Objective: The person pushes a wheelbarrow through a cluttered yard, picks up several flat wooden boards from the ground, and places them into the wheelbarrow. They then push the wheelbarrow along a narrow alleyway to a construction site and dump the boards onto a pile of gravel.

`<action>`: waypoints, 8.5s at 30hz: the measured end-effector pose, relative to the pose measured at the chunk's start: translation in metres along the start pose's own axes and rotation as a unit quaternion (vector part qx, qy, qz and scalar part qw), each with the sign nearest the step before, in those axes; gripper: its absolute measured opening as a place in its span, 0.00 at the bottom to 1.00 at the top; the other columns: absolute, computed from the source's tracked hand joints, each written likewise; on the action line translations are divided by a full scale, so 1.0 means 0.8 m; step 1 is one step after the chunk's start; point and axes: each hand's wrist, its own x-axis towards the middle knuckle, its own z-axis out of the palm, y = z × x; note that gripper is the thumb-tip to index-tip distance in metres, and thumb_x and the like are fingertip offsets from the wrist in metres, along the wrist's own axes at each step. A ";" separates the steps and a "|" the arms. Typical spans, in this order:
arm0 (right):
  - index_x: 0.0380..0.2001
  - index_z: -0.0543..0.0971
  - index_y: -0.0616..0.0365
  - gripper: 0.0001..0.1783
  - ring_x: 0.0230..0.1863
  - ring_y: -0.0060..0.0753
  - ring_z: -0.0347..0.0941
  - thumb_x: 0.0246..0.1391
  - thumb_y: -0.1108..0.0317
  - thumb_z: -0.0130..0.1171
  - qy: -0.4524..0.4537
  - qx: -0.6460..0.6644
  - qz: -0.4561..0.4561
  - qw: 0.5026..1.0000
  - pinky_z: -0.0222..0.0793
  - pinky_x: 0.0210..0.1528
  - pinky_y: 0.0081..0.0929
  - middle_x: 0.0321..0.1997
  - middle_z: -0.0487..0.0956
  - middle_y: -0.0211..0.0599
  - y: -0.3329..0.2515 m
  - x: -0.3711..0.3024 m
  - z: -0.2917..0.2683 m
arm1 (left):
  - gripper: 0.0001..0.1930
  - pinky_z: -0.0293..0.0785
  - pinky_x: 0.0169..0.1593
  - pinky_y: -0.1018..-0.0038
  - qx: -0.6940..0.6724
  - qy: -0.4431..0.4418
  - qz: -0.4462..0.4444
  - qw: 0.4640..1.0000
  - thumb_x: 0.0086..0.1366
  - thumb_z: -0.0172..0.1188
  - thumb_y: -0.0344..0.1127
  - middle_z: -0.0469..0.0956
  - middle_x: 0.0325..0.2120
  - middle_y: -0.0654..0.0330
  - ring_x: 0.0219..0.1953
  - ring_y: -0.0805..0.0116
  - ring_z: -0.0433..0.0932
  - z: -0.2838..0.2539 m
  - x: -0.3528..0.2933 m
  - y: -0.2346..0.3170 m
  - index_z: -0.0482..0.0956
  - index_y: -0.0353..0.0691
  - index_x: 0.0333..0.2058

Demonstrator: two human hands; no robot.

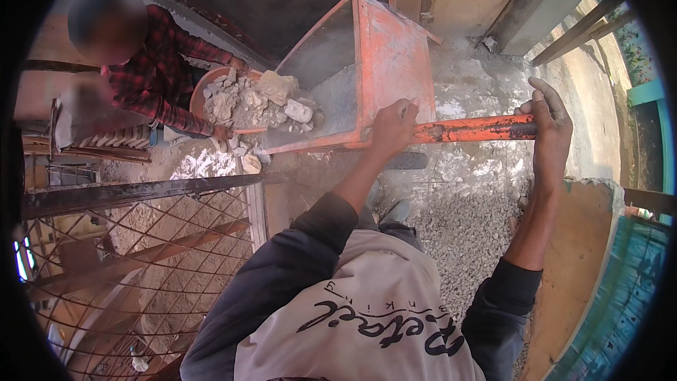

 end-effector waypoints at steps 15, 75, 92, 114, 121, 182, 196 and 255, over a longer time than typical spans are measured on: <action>0.55 0.80 0.56 0.18 0.30 0.21 0.74 0.68 0.61 0.53 0.051 0.000 -0.011 0.999 0.70 0.32 0.21 0.28 0.75 0.27 0.001 0.002 0.009 | 0.16 0.71 0.38 0.49 -0.014 0.043 0.046 0.998 0.68 0.55 0.42 0.78 0.26 0.38 0.33 0.35 0.78 0.001 0.002 -0.002 0.78 0.32 0.32; 0.50 0.80 0.59 0.14 0.31 0.18 0.76 0.65 0.65 0.57 0.114 0.105 -0.061 0.986 0.70 0.33 0.22 0.30 0.78 0.30 0.019 0.004 0.014 | 0.12 0.70 0.32 0.72 -0.098 0.043 0.065 0.992 0.69 0.54 0.34 0.76 0.21 0.61 0.24 0.73 0.74 0.026 0.014 -0.036 0.82 0.31 0.39; 0.53 0.78 0.59 0.15 0.27 0.21 0.76 0.71 0.63 0.52 0.111 0.069 -0.083 0.988 0.71 0.32 0.20 0.25 0.76 0.29 0.024 0.002 0.021 | 0.13 0.75 0.36 0.61 -0.045 0.100 0.058 0.992 0.67 0.56 0.40 0.79 0.24 0.49 0.28 0.55 0.81 0.015 -0.001 -0.022 0.81 0.37 0.40; 0.53 0.78 0.60 0.15 0.26 0.22 0.77 0.70 0.63 0.53 0.116 0.082 -0.088 0.986 0.71 0.30 0.19 0.25 0.76 0.30 0.019 -0.001 0.024 | 0.14 0.74 0.34 0.58 -0.014 0.084 0.015 0.996 0.66 0.57 0.40 0.79 0.22 0.48 0.25 0.50 0.79 0.005 -0.004 0.000 0.82 0.35 0.38; 0.50 0.80 0.60 0.14 0.30 0.19 0.75 0.69 0.65 0.54 0.114 0.112 -0.073 0.984 0.71 0.32 0.20 0.32 0.78 0.29 0.029 0.006 0.017 | 0.12 0.72 0.32 0.66 -0.057 0.092 0.053 0.993 0.67 0.56 0.35 0.77 0.20 0.53 0.23 0.66 0.76 0.023 0.009 -0.022 0.81 0.31 0.38; 0.48 0.79 0.60 0.17 0.41 0.47 0.79 0.54 0.73 0.62 -0.125 0.043 -0.233 0.963 0.76 0.42 0.38 0.42 0.78 0.44 0.050 0.028 -0.036 | 0.16 0.64 0.24 0.78 -0.143 0.055 -0.053 0.987 0.72 0.50 0.40 0.74 0.18 0.62 0.18 0.76 0.70 0.030 0.015 -0.015 0.78 0.32 0.35; 0.44 0.76 0.58 0.18 0.48 0.44 0.72 0.62 0.55 0.60 -0.315 0.073 -0.250 0.913 0.72 0.46 0.39 0.42 0.72 0.40 0.049 0.060 -0.076 | 0.15 0.68 0.26 0.75 -0.038 0.027 0.028 0.998 0.70 0.51 0.40 0.74 0.22 0.61 0.22 0.73 0.74 0.035 0.020 -0.009 0.77 0.31 0.35; 0.53 0.78 0.60 0.18 0.34 0.23 0.78 0.68 0.59 0.56 -0.428 0.081 0.257 0.863 0.75 0.39 0.24 0.36 0.82 0.34 0.250 0.223 -0.234 | 0.07 0.67 0.27 0.80 -0.111 0.386 0.065 0.913 0.71 0.53 0.28 0.76 0.21 0.60 0.21 0.77 0.73 0.228 -0.022 0.327 0.77 0.31 0.43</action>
